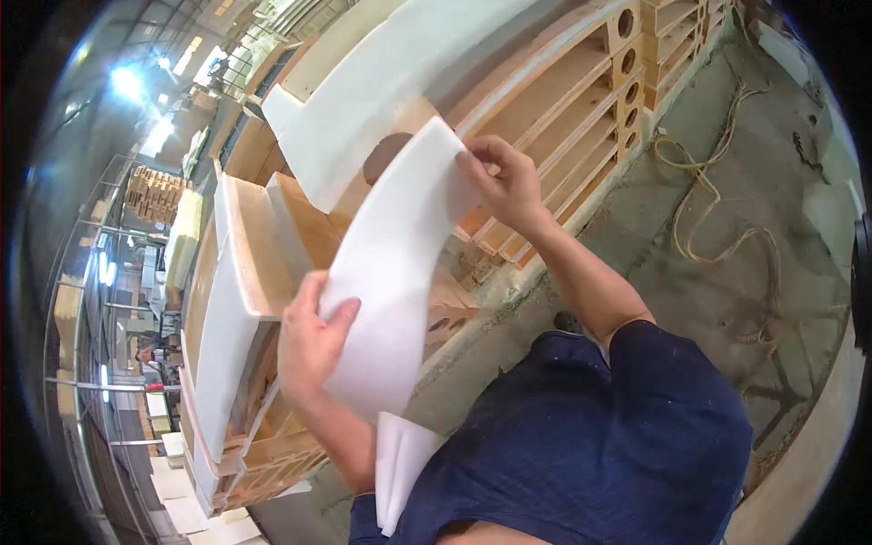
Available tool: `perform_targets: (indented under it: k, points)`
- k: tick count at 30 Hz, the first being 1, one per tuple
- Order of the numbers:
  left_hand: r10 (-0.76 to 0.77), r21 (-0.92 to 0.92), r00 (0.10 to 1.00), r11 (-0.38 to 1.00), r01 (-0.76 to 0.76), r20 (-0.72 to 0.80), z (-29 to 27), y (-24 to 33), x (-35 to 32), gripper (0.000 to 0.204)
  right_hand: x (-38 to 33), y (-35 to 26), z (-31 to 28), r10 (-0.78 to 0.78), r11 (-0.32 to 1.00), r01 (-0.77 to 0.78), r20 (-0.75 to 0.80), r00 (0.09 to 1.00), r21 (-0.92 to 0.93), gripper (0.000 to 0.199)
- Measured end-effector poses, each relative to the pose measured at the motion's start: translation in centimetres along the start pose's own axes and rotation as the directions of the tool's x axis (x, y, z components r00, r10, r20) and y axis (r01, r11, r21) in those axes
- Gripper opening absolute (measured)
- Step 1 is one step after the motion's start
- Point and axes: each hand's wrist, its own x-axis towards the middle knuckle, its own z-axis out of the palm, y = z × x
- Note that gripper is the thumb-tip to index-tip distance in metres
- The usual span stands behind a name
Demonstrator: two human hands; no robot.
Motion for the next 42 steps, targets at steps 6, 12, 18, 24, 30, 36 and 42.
perform_targets:
  k: [6,12,18,24,30,36,42]
  points:
    - [-0.083,0.098,0.996,0.991,0.086,-0.028,-0.7,2.8,3.4,0.034,4.2,1.6,0.8,-0.125,0.96,0.097,-0.093,0.988,-0.262,0.026]
    - [-0.126,0.155,0.991,0.979,0.131,-0.045,-1.4,3.8,5.0,0.027,5.9,1.6,1.3,-0.189,0.928,0.18,0.002,0.982,-0.327,0.021]
    - [-0.151,0.196,0.986,0.967,0.162,-0.069,-1.3,3.7,6.0,0.025,6.8,0.9,1.8,-0.203,0.914,0.175,-0.039,0.978,-0.366,0.019]
    - [-0.163,0.178,0.983,0.968,0.175,-0.081,-0.9,2.8,6.0,0.03,5.3,-0.6,3.0,-0.503,0.801,0.351,-0.226,0.834,-0.485,0.038]
    - [-0.097,0.138,0.995,0.985,0.1,-0.028,-1.4,2.7,5.7,0.028,3.2,-2.8,6.9,-0.493,0.825,0.486,0.051,0.868,-0.288,0.051]
    - [-0.251,0.257,0.965,0.93,0.261,-0.074,-1.7,1.4,7.1,0.032,1.5,-2.3,9.6,-0.533,0.797,0.513,0.03,0.846,-0.317,0.051]
    - [-0.228,0.337,0.966,0.906,0.257,-0.125,-1.0,1.5,8.7,0.045,1.1,-1.9,11.9,-0.52,0.765,0.509,0.088,0.85,-0.395,0.047]
